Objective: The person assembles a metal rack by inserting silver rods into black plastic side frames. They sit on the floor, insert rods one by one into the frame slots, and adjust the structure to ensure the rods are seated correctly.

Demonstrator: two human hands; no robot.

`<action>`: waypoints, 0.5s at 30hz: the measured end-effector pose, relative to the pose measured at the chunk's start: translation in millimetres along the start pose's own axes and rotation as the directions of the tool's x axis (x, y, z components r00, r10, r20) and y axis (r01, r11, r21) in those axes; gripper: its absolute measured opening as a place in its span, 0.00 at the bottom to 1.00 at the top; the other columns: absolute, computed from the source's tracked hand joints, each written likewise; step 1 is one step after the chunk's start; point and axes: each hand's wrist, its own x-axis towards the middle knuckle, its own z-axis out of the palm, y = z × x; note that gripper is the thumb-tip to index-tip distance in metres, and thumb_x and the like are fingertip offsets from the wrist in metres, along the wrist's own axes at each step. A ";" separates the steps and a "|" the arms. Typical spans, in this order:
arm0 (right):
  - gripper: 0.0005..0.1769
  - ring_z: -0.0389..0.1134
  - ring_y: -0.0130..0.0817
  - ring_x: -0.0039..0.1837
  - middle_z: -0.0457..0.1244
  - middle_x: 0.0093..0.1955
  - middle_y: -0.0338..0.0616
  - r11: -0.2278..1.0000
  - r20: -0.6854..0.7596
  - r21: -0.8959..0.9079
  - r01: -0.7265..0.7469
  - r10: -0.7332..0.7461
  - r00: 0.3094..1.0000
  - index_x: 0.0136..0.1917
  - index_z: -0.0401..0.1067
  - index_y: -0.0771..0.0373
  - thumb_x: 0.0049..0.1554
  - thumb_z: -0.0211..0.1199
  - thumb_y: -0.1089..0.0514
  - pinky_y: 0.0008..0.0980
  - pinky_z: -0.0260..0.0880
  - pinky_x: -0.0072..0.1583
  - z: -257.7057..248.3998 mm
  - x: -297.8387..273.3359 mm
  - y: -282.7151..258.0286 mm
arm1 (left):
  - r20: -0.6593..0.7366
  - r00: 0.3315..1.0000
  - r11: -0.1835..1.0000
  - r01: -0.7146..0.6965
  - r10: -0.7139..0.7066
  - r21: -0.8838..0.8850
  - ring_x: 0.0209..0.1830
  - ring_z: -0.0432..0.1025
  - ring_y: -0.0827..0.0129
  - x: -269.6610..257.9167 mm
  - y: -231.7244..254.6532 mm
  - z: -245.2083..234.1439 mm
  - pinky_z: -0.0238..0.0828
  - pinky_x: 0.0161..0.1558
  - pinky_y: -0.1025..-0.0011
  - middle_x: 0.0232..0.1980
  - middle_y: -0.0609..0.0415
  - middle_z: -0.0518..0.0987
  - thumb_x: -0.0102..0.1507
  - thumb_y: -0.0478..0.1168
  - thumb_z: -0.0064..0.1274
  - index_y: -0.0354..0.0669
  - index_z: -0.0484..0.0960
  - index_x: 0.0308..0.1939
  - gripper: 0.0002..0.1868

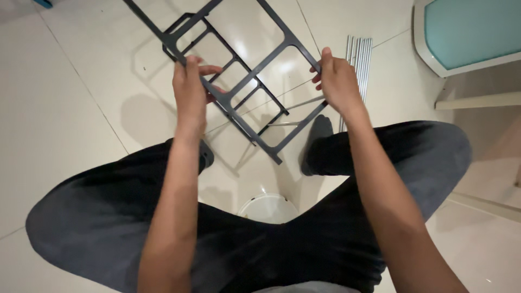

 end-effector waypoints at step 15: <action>0.32 0.69 0.62 0.42 0.67 0.36 0.58 0.947 -0.217 -0.322 0.010 -0.084 0.973 0.38 0.76 0.64 0.69 0.42 0.43 0.56 0.67 0.49 13.4 -8.8 -31.5 | -0.226 0.973 0.993 -0.021 0.047 0.115 0.33 0.78 0.62 -96.7 -22.9 81.6 0.74 0.37 0.66 0.59 0.41 0.68 0.62 0.39 0.56 0.38 0.30 0.78 0.54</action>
